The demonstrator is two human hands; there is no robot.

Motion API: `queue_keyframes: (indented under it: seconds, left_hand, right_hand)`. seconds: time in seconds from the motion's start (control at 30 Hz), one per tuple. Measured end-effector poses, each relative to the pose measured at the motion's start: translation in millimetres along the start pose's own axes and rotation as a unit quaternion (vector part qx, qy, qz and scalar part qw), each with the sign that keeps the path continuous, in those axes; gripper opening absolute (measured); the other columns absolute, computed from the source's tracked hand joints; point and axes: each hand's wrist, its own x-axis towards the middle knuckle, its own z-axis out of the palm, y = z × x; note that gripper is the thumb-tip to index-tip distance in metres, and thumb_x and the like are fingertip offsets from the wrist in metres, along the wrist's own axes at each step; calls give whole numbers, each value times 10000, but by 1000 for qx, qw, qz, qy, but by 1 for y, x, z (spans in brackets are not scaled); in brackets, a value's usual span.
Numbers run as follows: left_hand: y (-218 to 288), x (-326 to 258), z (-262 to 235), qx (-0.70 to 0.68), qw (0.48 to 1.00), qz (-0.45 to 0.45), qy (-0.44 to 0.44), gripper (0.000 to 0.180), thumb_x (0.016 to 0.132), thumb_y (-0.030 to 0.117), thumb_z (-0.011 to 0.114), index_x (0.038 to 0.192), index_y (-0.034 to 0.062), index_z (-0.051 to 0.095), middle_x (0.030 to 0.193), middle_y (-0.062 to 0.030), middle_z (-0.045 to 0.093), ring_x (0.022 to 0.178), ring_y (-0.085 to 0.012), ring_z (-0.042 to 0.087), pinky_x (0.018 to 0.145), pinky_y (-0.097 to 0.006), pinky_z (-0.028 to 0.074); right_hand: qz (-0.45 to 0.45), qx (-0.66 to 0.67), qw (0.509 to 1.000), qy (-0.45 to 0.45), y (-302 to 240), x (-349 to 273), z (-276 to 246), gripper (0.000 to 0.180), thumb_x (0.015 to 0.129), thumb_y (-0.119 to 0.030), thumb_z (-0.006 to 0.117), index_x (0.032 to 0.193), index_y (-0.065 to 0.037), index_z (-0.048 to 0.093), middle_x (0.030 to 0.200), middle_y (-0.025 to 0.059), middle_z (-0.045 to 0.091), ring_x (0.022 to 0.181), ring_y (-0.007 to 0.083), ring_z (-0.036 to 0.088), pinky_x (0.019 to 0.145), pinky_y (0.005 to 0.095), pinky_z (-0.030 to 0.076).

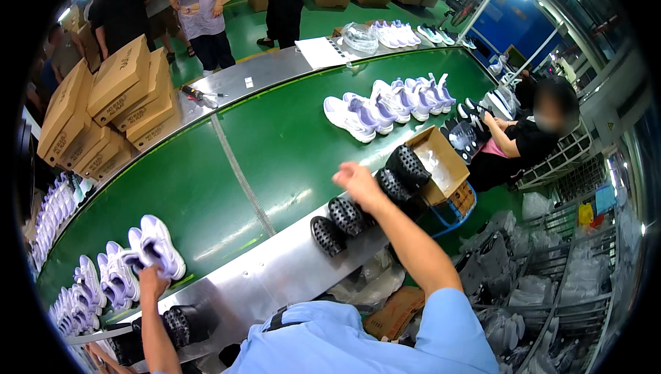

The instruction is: The person prepares shoes on a production line by inserting black plastic shoe forms into white and purple sneakers, then moves to a bag to retrieve more shoe forms and continues the process with black sneakers.

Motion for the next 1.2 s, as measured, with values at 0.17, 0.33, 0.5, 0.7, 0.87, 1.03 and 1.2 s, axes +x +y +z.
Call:
queue_keyframes:
  seconds: [0.17, 0.33, 0.5, 0.7, 0.87, 1.03, 1.2]
  left_hand:
    - [94, -65, -47, -173, 979, 0, 103, 80, 843, 39, 684, 828, -32, 650, 787, -240, 643, 753, -417, 633, 725, -481, 489]
    - [120, -160, 1, -185, 979, -57, 67, 114, 869, 78, 676, 801, -10, 653, 718, -192, 636, 649, -373, 633, 634, -449, 499]
    - [156, -233, 2, -102, 970, -168, -142, 248, 978, 266, 607, 1003, 39, 703, 922, -292, 688, 885, -495, 666, 792, -567, 511]
    - [188, -209, 2, -173, 940, -172, -240, 343, 995, 346, 604, 1141, 48, 689, 1116, -288, 677, 1016, -489, 652, 890, -560, 502]
    - [232, -112, -9, -304, 952, -42, -13, 300, 870, 108, 730, 1146, 3, 680, 1091, -176, 677, 958, -314, 673, 761, -407, 550]
    - [217, -52, -22, -477, 877, -29, 41, 710, 971, 290, 682, 1581, 93, 376, 1458, -145, 529, 1267, -250, 532, 956, -392, 485]
    - [182, -62, -23, -585, 808, -47, -48, 652, 1042, 454, 569, 1556, 83, 419, 1380, -153, 574, 1219, -232, 557, 988, -376, 468]
  right_hand:
    - [37, -334, 930, 150, 66, 168, -105, 641, 777, -347, 786, 1190, 121, 642, 1206, 355, 670, 1192, 469, 636, 1030, 486, 500]
    - [59, -481, 854, 191, 66, 269, -116, 614, 761, -307, 731, 1213, 87, 598, 1203, 297, 689, 1166, 430, 666, 1006, 468, 539]
    - [160, -492, 847, 121, 74, 320, -119, 696, 755, -377, 744, 1290, 45, 603, 1270, 256, 683, 1183, 419, 663, 1036, 456, 524]
    - [80, -383, 919, 48, 59, 339, -38, 521, 774, -331, 770, 1110, 63, 707, 1074, 256, 743, 1002, 350, 740, 894, 458, 565]
    - [-23, -403, 910, -90, -27, 240, 128, 332, 784, -274, 708, 1031, -54, 740, 1060, 186, 758, 978, 326, 746, 839, 448, 595]
    - [-64, -333, 906, -253, -66, 24, 241, 274, 808, -205, 680, 989, -11, 748, 1040, 210, 751, 991, 353, 744, 877, 461, 595]
    - [-167, -295, 906, -254, -18, -143, 284, 140, 774, -85, 646, 845, 20, 704, 835, 237, 725, 760, 393, 738, 669, 500, 596]
